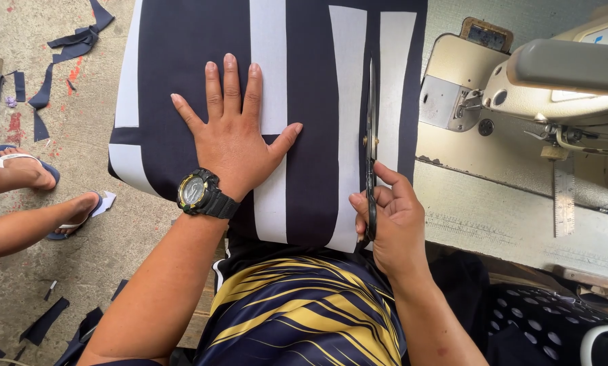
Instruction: The person uses shears to cut strips of dark fabric that has white paper templates attached to it. They cut along the edges of the templates, separating the fabric into distinct pieces. The person then lifts and moves the cut fabric pieces on the work surface.
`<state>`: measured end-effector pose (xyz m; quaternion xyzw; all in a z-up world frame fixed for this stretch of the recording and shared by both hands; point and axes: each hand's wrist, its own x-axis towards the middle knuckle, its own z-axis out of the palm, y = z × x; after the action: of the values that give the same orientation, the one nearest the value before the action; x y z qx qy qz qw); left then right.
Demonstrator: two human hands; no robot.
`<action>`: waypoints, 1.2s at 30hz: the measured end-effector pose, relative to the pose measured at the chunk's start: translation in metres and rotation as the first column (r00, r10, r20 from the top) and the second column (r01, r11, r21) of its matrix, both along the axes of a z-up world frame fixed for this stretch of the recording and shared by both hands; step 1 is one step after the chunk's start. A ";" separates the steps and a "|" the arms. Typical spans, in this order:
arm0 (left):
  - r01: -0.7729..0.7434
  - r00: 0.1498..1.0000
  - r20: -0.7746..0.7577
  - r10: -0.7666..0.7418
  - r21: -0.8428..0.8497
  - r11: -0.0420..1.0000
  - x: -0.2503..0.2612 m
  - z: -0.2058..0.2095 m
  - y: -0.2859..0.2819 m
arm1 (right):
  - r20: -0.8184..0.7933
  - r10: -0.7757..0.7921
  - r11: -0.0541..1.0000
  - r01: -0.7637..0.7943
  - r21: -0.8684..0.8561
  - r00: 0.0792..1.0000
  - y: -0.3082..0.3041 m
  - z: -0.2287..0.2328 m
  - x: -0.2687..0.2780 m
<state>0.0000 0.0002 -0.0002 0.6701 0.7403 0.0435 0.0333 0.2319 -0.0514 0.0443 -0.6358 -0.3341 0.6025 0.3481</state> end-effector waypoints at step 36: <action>-0.004 1.000 0.002 0.004 -0.004 1.000 -0.001 0.001 -0.001 | -0.023 0.018 0.997 -0.017 0.080 1.000 0.081 -0.008 -0.010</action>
<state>-0.0007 -0.0012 0.0010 0.6686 0.7416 0.0428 0.0353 0.2215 0.0295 0.0363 -0.6113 -0.3594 0.5990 0.3719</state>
